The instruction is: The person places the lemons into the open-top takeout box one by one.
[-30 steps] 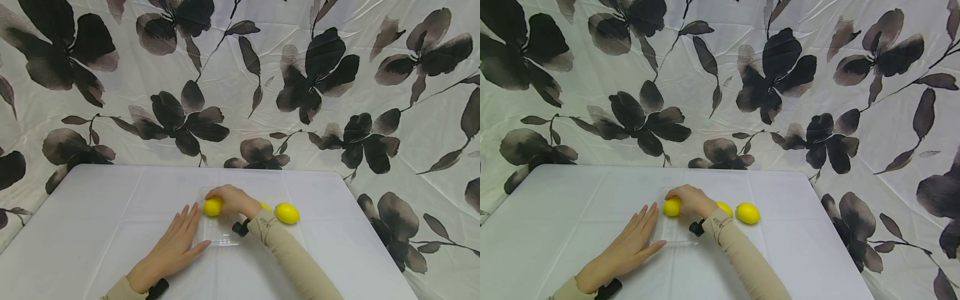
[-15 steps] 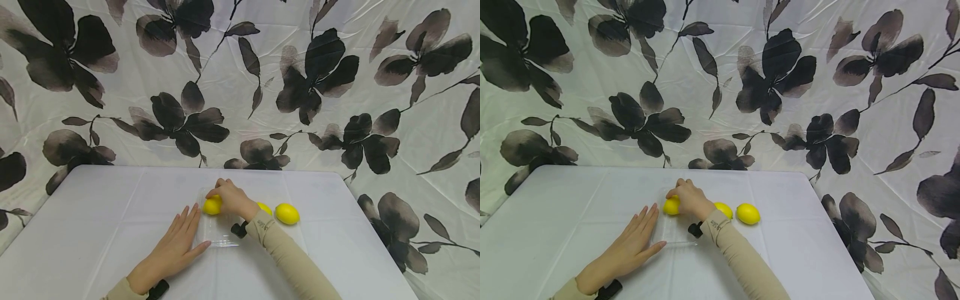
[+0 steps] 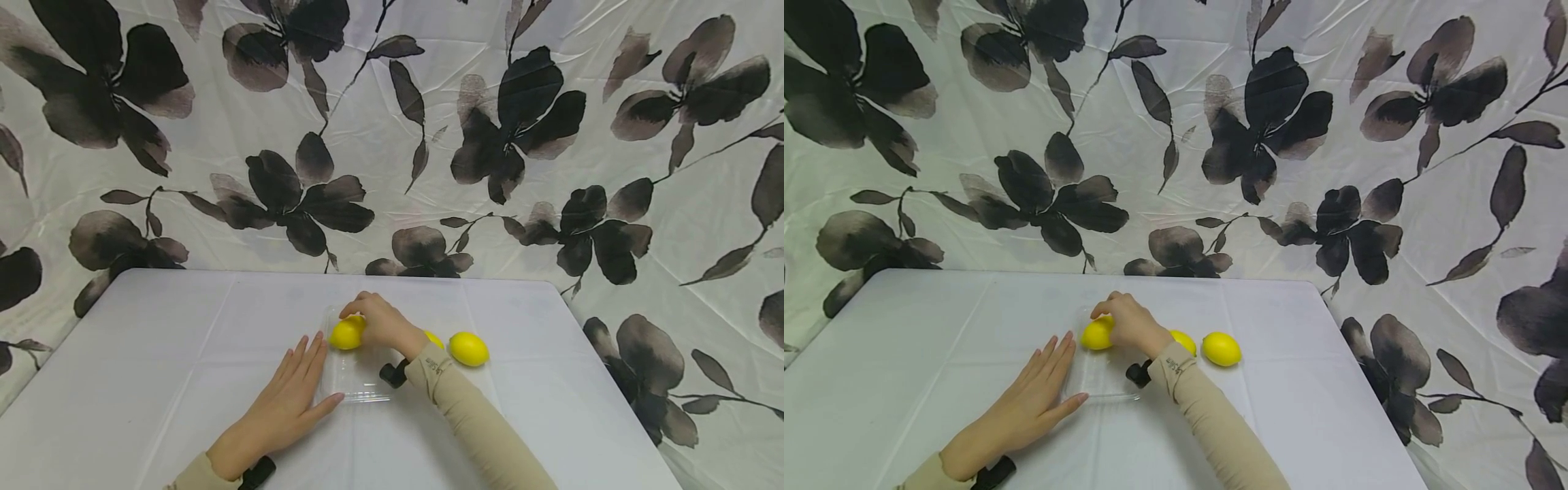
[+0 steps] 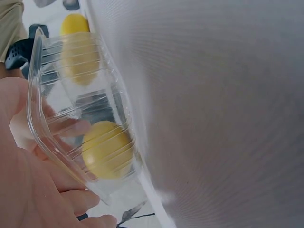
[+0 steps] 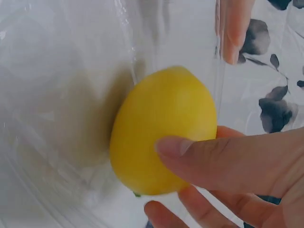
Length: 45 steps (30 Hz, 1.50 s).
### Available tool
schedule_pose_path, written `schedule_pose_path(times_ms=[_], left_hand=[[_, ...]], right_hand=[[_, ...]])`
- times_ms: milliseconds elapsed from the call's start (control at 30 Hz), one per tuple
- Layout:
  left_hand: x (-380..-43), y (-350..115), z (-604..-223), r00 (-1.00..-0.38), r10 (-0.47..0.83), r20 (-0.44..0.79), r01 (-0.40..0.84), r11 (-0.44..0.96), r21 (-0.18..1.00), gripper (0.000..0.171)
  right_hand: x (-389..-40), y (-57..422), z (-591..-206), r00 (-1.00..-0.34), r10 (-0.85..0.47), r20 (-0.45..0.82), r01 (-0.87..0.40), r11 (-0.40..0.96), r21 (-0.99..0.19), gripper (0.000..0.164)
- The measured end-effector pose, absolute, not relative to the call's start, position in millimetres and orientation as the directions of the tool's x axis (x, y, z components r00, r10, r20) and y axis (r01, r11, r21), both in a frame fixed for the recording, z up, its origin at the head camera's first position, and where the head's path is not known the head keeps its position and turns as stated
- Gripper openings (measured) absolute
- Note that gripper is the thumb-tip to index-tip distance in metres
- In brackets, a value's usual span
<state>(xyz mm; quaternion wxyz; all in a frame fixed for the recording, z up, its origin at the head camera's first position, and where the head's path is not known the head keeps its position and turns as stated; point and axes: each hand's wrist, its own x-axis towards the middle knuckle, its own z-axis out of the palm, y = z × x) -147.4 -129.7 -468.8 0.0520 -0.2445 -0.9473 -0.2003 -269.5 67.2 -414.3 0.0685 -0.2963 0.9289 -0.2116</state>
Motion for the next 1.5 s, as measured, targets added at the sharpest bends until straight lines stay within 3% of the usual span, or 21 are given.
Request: schedule_pose_path(times_ms=[267, 567, 1100, 1500], left_hand=[[-147.4, -129.7, -468.1, -0.881, 0.435, 0.188, 0.474, 0.806, 0.354, 0.089], [-148.3, -129.5, -469.7, -0.881, 0.435, 0.187, 0.473, 0.808, 0.350, 0.090], [-146.2, -127.9, -467.6, -0.881, 0.434, 0.187, 0.472, 0.802, 0.366, 0.089], [-146.5, -130.4, -470.0, -0.883, 0.430, 0.187, 0.469, 0.805, 0.363, 0.090]], right_hand=[[-268.2, 80.1, -399.7, -0.788, -0.615, -0.004, -0.533, 0.687, -0.494, 0.046], [-269.4, 107.9, -392.4, -0.766, -0.638, 0.079, -0.536, 0.567, -0.625, 0.043], [-270.1, 174.6, -389.8, -0.851, -0.494, 0.177, -0.446, 0.503, -0.741, 0.043], [-253.1, 225.3, -408.4, -0.915, -0.375, 0.146, -0.309, 0.421, -0.853, 0.035]])
